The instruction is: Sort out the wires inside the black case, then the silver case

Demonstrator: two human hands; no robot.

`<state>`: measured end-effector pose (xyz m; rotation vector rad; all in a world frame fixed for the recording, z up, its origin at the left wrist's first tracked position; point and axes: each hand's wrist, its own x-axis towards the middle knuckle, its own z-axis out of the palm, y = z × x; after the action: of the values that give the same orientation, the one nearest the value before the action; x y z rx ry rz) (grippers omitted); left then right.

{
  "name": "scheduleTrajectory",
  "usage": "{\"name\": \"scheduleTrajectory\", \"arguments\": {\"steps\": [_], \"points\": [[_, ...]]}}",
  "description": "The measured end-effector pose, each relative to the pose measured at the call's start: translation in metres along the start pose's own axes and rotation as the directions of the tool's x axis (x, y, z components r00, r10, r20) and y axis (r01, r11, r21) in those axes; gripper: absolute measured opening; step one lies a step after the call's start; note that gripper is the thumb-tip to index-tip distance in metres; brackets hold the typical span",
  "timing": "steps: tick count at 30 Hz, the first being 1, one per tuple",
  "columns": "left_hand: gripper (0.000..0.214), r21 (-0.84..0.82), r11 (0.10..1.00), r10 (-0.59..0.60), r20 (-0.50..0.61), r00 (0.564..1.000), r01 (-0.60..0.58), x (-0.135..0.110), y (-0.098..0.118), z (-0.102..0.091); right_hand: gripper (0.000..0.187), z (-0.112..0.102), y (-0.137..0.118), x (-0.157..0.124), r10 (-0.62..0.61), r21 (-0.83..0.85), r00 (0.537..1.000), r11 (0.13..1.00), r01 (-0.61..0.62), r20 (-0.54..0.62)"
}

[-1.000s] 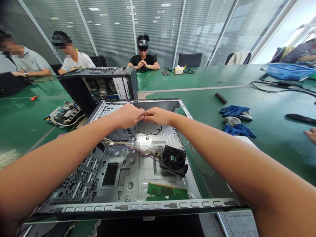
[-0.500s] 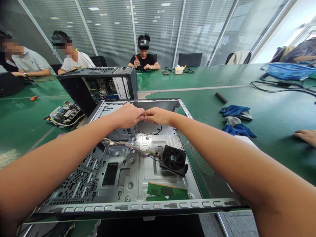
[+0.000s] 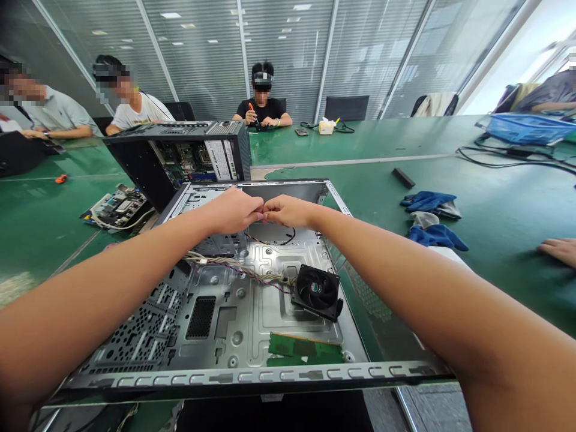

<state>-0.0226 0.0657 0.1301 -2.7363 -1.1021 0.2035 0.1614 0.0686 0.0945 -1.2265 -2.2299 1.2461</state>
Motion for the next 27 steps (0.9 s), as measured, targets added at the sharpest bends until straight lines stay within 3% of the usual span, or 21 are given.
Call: {"name": "scheduleTrajectory", "arguments": {"steps": [27], "points": [[0.036,0.02,1.0,0.005,0.024,1.0,-0.005,-0.0007,0.0017,-0.0009,0.015,-0.0015,0.0042,0.0011,-0.038,-0.082,0.999,0.996,0.041,0.03]]}}
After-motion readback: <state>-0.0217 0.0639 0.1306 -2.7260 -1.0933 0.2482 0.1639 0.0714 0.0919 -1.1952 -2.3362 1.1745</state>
